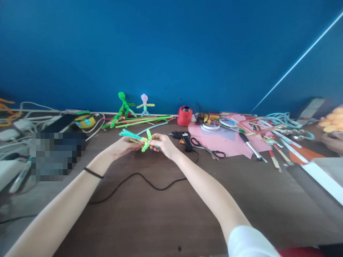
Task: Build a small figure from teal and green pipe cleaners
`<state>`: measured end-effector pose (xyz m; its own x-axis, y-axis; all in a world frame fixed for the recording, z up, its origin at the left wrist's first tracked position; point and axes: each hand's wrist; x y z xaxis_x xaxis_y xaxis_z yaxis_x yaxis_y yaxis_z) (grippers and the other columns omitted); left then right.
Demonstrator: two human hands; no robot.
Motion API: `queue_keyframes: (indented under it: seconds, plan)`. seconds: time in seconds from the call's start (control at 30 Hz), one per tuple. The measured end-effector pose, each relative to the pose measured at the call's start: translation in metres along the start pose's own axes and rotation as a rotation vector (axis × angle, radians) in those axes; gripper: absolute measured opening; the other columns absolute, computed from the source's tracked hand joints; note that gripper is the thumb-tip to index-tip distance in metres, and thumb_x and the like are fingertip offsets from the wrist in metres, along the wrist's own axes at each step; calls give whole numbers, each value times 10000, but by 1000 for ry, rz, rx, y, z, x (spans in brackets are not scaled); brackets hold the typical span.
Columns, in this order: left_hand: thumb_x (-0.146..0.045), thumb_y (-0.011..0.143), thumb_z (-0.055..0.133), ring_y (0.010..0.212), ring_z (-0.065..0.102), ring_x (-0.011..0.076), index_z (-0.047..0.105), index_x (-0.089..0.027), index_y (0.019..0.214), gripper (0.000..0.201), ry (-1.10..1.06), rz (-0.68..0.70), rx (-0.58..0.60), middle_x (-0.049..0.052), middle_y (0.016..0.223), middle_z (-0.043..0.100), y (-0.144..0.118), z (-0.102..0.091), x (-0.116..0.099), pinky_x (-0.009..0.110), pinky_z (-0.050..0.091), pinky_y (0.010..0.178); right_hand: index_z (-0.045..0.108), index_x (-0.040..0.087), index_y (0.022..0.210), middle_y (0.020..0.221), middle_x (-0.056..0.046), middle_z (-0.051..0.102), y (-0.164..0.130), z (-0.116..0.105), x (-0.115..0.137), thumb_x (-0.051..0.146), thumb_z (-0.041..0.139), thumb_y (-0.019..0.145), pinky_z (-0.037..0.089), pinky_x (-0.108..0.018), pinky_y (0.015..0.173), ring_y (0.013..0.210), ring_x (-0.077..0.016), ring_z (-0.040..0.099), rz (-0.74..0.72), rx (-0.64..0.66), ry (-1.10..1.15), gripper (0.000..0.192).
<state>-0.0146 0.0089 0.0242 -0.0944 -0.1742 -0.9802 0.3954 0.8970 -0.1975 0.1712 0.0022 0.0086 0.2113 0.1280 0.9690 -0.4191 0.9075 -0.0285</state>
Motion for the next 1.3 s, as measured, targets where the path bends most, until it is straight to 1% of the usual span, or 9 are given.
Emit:
queue_keyframes:
  seconds: [0.17, 0.33, 0.47, 0.63, 0.7, 0.87, 1.1, 1.2, 1.3]
  plan:
    - [-254, 476, 756, 609, 559, 123, 656, -138, 645, 228, -13, -13, 26, 30, 635, 637, 0, -2, -1, 261, 428, 611, 557, 134, 703, 544, 24, 559, -2, 1, -2, 303, 680, 656, 288, -205, 439, 459, -65, 443, -25, 123, -114, 214]
    - [-249, 470, 762, 699, 616, 165, 680, -146, 693, 259, 63, -31, 29, 49, 706, 681, 0, -9, -4, 276, 459, 681, 560, 131, 710, 556, 18, 570, -4, 1, 2, 325, 664, 677, 328, -203, 448, 474, -70, 456, -16, 150, -258, 223]
    - [-274, 516, 740, 635, 603, 150, 687, -159, 656, 189, 171, -47, 10, 30, 651, 674, -3, -11, -9, 254, 461, 638, 566, 130, 711, 557, 16, 571, -7, 4, 5, 287, 642, 681, 346, -202, 453, 486, -76, 480, 17, 211, -309, 177]
    - [-240, 541, 690, 577, 582, 138, 700, -175, 671, 146, 277, -104, 95, 4, 599, 659, -2, -11, -11, 248, 456, 587, 579, 129, 729, 560, 17, 576, -7, 10, 2, 245, 637, 664, 365, -203, 457, 490, -79, 495, 61, 264, -360, 145]
    - [-199, 527, 669, 569, 581, 134, 699, -179, 659, 137, 286, -106, 84, -1, 589, 658, 0, -11, -12, 249, 462, 587, 577, 129, 718, 555, 18, 573, -7, 11, 1, 239, 641, 658, 366, -201, 453, 483, -77, 495, 63, 259, -375, 140]
    - [-158, 483, 675, 550, 581, 123, 657, -166, 611, 130, 268, -49, -60, -9, 558, 646, 0, -6, -18, 251, 475, 597, 560, 133, 676, 537, 21, 561, -6, 11, 3, 257, 661, 640, 353, -200, 440, 464, -73, 481, 67, 214, -383, 164]
    - [-282, 491, 745, 637, 633, 173, 622, -149, 644, 238, 166, -28, -158, 39, 635, 683, -4, -2, -21, 314, 496, 664, 546, 135, 645, 524, 17, 556, -1, 6, -3, 301, 661, 644, 320, -199, 413, 443, -65, 450, 64, 104, -367, 202]
    - [-293, 527, 726, 687, 641, 183, 617, -157, 646, 211, 276, 30, -207, 35, 649, 685, -6, 0, -24, 314, 482, 697, 533, 136, 615, 508, 16, 556, 1, 5, -6, 298, 648, 646, 303, -194, 397, 419, -57, 427, 73, 53, -324, 201]
    - [-314, 601, 666, 719, 634, 188, 630, -174, 672, 161, 481, 124, -226, 25, 689, 689, -11, 5, -28, 290, 456, 677, 528, 139, 605, 490, 18, 552, 2, 6, -7, 271, 653, 624, 285, -190, 386, 407, -53, 416, 103, -4, -266, 182]
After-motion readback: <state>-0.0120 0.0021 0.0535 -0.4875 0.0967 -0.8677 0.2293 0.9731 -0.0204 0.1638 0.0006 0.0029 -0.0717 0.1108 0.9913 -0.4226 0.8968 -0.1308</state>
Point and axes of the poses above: each hand's wrist, its own y-axis towards the middle knuckle, its own z-axis out of the palm, x = y × z
